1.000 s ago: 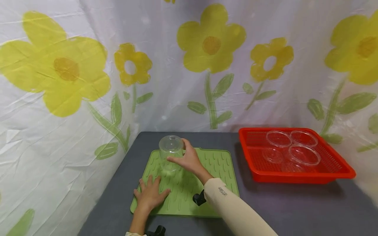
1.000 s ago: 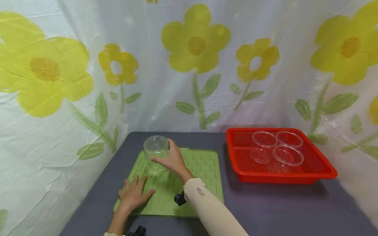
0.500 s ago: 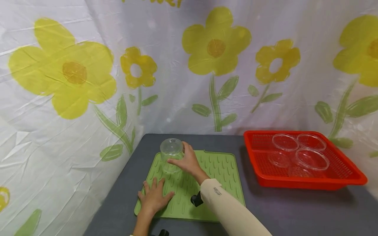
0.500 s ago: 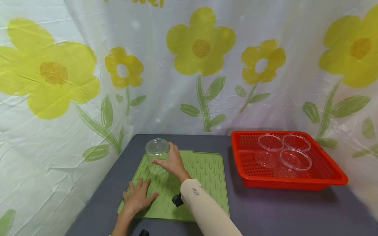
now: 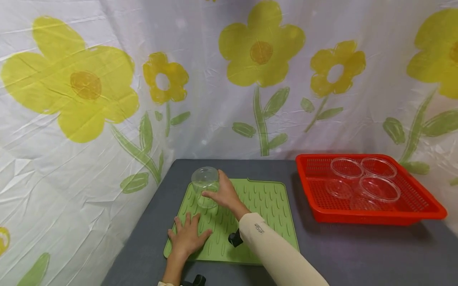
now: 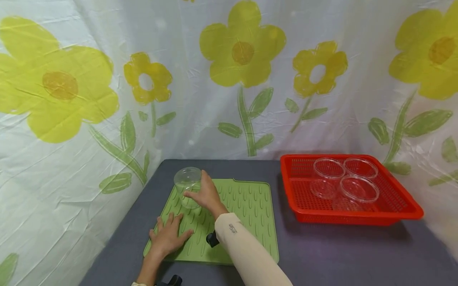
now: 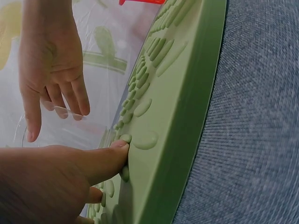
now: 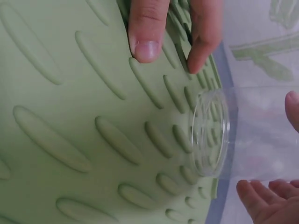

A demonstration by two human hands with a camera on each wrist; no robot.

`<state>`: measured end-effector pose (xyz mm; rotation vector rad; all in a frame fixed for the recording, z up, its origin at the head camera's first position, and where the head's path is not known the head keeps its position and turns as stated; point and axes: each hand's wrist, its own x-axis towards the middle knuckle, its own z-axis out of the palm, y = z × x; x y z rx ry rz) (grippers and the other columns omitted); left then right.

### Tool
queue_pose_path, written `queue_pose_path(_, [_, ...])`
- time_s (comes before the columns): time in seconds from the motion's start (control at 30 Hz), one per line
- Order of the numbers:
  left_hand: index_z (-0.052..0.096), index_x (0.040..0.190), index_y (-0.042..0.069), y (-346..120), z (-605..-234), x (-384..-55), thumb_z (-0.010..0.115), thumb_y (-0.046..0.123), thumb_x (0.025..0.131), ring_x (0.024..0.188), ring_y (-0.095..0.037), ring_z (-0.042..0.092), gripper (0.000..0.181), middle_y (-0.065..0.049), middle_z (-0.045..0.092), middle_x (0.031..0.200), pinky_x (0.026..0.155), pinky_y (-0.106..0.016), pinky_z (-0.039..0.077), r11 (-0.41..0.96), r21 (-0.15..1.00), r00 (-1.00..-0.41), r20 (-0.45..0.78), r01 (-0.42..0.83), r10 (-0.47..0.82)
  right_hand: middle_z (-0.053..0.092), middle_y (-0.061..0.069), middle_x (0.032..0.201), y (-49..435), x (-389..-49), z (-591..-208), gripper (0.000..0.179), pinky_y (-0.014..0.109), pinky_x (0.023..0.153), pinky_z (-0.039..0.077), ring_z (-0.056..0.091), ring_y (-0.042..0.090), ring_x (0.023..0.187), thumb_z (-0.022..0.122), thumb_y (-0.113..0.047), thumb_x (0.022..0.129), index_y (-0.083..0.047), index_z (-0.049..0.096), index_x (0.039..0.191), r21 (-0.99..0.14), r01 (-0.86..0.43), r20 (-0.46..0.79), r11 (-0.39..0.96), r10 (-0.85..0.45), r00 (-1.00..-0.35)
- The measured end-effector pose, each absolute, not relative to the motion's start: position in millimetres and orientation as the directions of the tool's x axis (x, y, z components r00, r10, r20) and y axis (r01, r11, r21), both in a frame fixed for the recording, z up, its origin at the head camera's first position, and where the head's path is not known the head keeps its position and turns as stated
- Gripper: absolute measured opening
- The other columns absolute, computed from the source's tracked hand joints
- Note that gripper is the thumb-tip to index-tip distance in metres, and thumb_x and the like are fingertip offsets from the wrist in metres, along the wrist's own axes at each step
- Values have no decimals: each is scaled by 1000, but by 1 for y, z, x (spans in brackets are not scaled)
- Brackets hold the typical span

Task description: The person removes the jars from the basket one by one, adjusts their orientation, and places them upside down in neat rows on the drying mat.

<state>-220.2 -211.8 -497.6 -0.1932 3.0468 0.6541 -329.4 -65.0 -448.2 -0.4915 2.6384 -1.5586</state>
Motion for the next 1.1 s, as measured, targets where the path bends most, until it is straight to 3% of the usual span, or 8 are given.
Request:
queue_pose_path(0.37, [45, 152, 8, -208, -497, -222, 69, 52, 92, 145, -69, 9, 78, -34, 26, 161, 103, -89, 15, 910, 397, -993, -53, -120, -108, 23, 15, 169, -57, -328, -443, 107, 58, 119, 36, 30, 36, 154, 81, -41, 87, -10, 14, 164, -849, -211, 79, 484, -279, -957])
queue_pose_path(1.1, [44, 153, 7, -215, -501, -226, 66, 53, 94, 145, -69, 6, 78, -34, 23, 162, 103, -89, 14, 917, 381, -992, -80, -123, -100, 41, 19, 158, -6, -316, -461, 93, 59, 107, 47, 46, 41, 142, 79, -36, 90, -10, 25, 161, -897, -209, 119, 390, -242, -963])
